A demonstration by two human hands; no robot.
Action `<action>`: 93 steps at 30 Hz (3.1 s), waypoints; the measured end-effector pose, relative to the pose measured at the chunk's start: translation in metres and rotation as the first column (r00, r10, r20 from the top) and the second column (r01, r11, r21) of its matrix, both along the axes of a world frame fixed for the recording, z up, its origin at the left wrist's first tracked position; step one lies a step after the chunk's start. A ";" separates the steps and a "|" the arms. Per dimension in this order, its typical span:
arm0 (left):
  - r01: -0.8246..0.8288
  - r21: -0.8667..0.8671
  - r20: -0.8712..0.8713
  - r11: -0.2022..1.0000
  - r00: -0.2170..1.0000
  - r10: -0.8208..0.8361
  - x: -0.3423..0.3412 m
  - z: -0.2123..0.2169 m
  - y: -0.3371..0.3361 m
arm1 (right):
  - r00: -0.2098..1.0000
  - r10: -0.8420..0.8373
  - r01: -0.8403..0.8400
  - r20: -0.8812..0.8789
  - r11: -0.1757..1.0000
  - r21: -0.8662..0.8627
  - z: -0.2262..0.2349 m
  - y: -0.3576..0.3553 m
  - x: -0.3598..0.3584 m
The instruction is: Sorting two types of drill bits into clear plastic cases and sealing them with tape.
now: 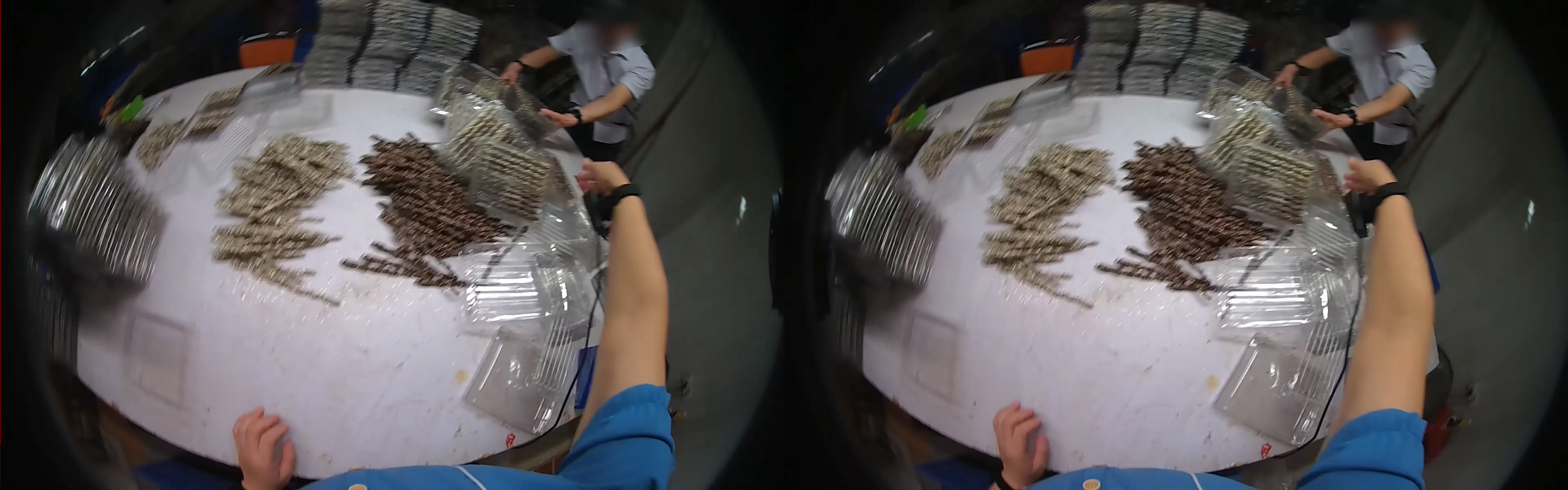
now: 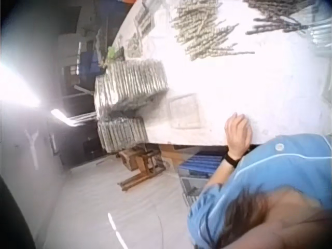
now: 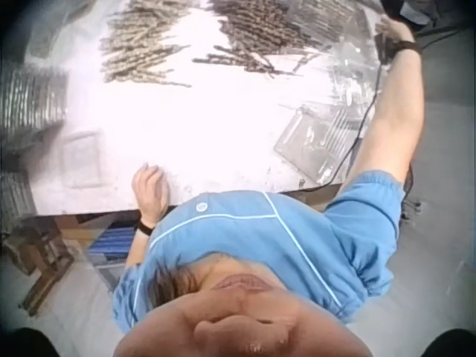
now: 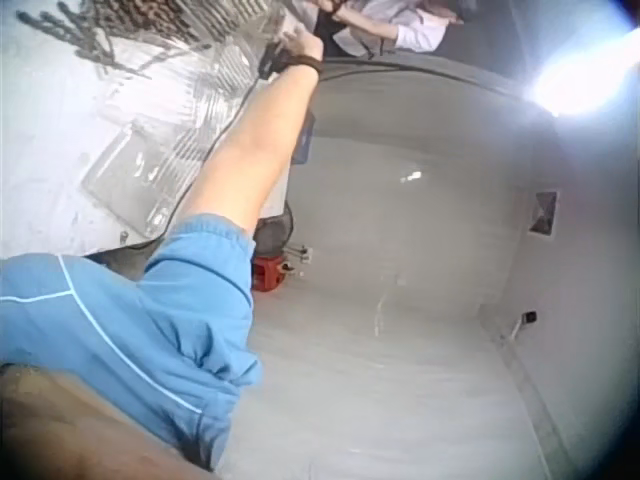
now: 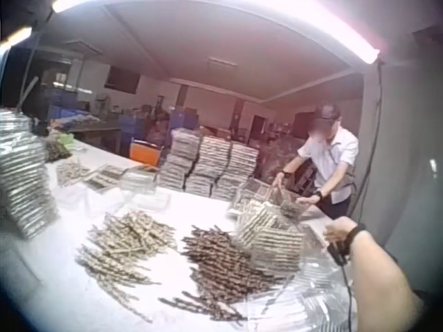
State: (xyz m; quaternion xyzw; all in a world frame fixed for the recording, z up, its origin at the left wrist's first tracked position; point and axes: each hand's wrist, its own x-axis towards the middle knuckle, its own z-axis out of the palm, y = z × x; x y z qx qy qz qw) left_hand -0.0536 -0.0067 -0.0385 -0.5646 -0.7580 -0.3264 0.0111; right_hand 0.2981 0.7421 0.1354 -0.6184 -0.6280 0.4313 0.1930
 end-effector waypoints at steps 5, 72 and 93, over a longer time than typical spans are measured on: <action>-0.039 0.024 -0.030 0.999 0.999 0.040 0.000 0.002 -0.012 | 0.843 0.366 -0.266 -0.394 0.920 0.287 0.087 -0.205 -0.134; 0.305 0.100 -0.024 0.947 0.952 -0.304 -0.005 -0.001 -0.014 | 0.798 0.449 -0.589 0.401 0.721 0.364 -0.090 -0.400 -0.217; 0.264 -0.027 0.087 0.964 0.962 -0.261 -0.001 0.004 -0.006 | 0.832 0.510 -0.553 0.220 0.724 0.412 0.040 -0.449 -0.036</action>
